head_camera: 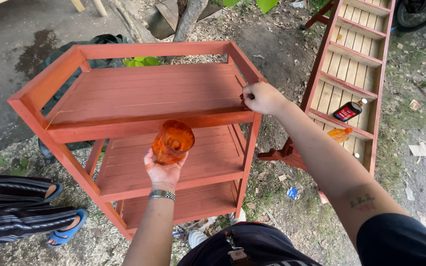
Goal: The person holds a bottle of wood stain and pours it into a small container, then uses a brush to apply the stain onto the edges and surfaces of a red wooden shelf unit, working around its frame and shelves.
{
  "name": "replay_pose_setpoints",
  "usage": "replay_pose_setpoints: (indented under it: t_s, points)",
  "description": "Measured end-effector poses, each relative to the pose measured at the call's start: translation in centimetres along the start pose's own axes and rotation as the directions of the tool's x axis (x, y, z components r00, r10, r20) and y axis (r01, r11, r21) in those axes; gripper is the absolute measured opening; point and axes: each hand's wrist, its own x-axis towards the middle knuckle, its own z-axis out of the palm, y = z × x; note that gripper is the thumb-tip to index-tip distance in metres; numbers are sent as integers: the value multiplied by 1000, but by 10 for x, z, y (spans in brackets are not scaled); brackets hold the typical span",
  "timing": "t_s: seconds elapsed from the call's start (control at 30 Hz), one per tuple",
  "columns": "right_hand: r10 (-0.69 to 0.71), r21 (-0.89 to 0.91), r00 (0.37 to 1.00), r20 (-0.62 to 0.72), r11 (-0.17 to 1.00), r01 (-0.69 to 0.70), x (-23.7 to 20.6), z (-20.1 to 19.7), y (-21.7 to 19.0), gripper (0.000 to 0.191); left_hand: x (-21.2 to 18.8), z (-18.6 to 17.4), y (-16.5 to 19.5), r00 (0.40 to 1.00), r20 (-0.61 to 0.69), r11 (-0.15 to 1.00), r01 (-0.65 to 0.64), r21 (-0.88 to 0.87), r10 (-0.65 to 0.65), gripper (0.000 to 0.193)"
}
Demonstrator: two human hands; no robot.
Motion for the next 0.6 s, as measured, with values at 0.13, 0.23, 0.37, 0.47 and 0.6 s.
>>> replay_pose_setpoints:
  t_s: [0.13, 0.23, 0.37, 0.47, 0.6]
  points:
    - [222, 311, 967, 126, 917, -251, -1, 2, 3, 15, -5, -3, 6, 1000, -19, 1000, -24, 5, 24, 72]
    - [22, 52, 996, -88, 998, -17, -1, 5, 3, 11, -7, -4, 9, 1000, 12, 1000, -26, 1, 26, 74]
    - [96, 176, 994, -52, 981, -85, 0, 8, 2, 10, -9, -9, 10, 1000, -10, 1000, -22, -3, 22, 76]
    - [202, 377, 979, 5, 907, -189, 3, 11, 2, 11, -11, -13, 12, 998, 49, 1000, -26, 3, 26, 78]
    - [45, 99, 994, -97, 994, -35, 8, 17, 6, 7, -12, -17, 13, 1000, 18, 1000, -25, 1, 25, 78]
